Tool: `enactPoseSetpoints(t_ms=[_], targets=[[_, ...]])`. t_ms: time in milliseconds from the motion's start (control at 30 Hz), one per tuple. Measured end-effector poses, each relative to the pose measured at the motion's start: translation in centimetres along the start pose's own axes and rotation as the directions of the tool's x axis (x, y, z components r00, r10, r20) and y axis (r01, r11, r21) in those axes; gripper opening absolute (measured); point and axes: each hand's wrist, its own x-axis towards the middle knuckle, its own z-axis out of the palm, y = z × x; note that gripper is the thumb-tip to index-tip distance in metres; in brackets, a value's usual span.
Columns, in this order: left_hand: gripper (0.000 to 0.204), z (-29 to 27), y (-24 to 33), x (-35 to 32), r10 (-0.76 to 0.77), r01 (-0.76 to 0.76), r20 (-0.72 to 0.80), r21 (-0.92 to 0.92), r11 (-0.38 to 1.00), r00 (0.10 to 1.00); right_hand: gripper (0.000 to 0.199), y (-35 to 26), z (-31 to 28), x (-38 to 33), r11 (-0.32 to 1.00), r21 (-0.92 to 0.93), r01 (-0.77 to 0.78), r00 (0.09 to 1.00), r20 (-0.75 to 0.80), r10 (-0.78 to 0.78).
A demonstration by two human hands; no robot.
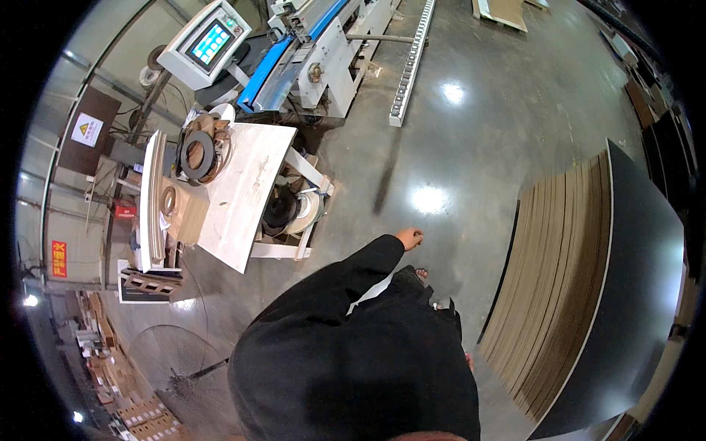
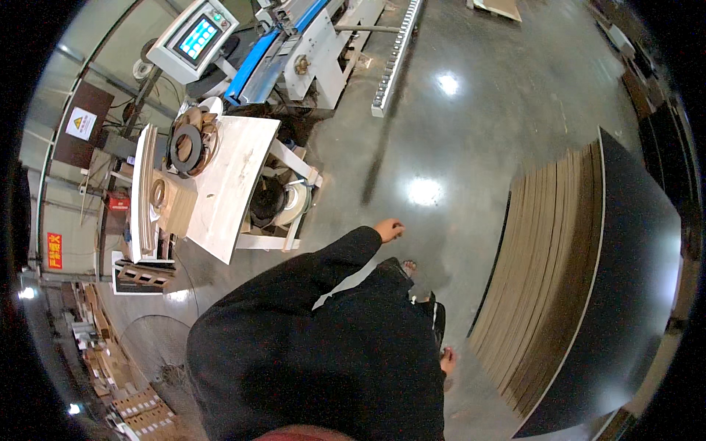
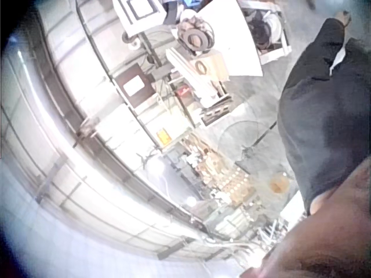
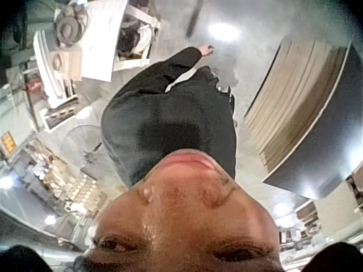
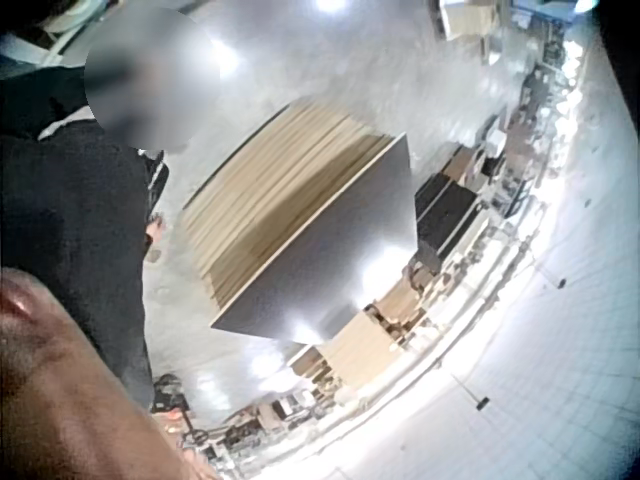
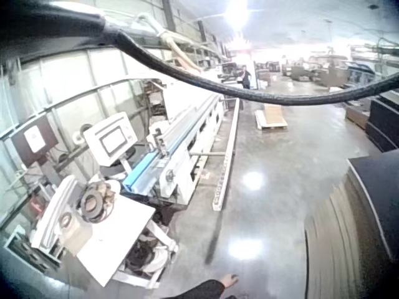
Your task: The person adjusts internal components of an industrial machine using a wrench and a hex key, then walks through the workshop to move a white wood panel and a cardboard box.
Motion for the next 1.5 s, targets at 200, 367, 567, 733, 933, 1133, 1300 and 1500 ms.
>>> enactPoseSetpoints(t_ms=[200, 367, 567, 733, 933, 1133, 1300, 1500], targets=[[0.039, -0.1, 3.8, 2.7, 0.078, -0.089, -0.142, -0.076, 0.993, 0.987, 0.045, -20.8, 5.3, 9.7, 0.910, -0.301, 0.284, 0.948, 0.233, -0.219], [0.033, 2.3, -5.9, -1.3, 0.024, -0.001, -0.064, 0.341, 0.940, 0.998, 0.053, -30.7, 7.5, 17.8, 0.880, -0.295, 0.372, 0.908, 0.311, -0.279], [0.030, 5.3, -15.2, -10.0, -0.129, 0.128, -0.017, 0.334, 0.934, 0.991, 0.051, -29.5, 9.0, 27.7, 0.879, -0.337, 0.337, 0.878, 0.449, -0.165], [0.025, 10.8, -15.0, -19.7, -0.311, 0.322, -0.195, 0.026, 0.946, 0.930, 0.044, -28.3, 12.0, 28.5, 0.903, -0.428, 0.033, 0.828, 0.518, 0.215], [0.030, 12.3, -5.8, -16.4, -0.441, 0.332, -0.374, -0.321, 0.887, 0.816, 0.043, -27.7, 15.1, 37.0, 0.803, -0.592, 0.069, 0.819, 0.493, 0.293], [0.039, 12.8, -4.0, -15.3, -0.413, 0.356, -0.344, -0.217, 0.909, 0.843, 0.052, -41.2, 19.7, 27.5, 0.539, -0.398, 0.743, 0.552, 0.820, -0.155], [0.044, 10.8, -3.7, -8.8, -0.391, 0.379, -0.235, -0.096, 0.921, 0.890, 0.046, -56.2, 16.1, 17.5, 0.322, -0.268, 0.908, 0.408, 0.738, -0.536], [0.039, 7.9, -2.1, -2.6, -0.304, 0.298, -0.220, -0.061, 0.953, 0.927, 0.047, -64.7, 6.2, 11.8, 0.206, -0.500, 0.841, 0.421, 0.367, -0.829]])
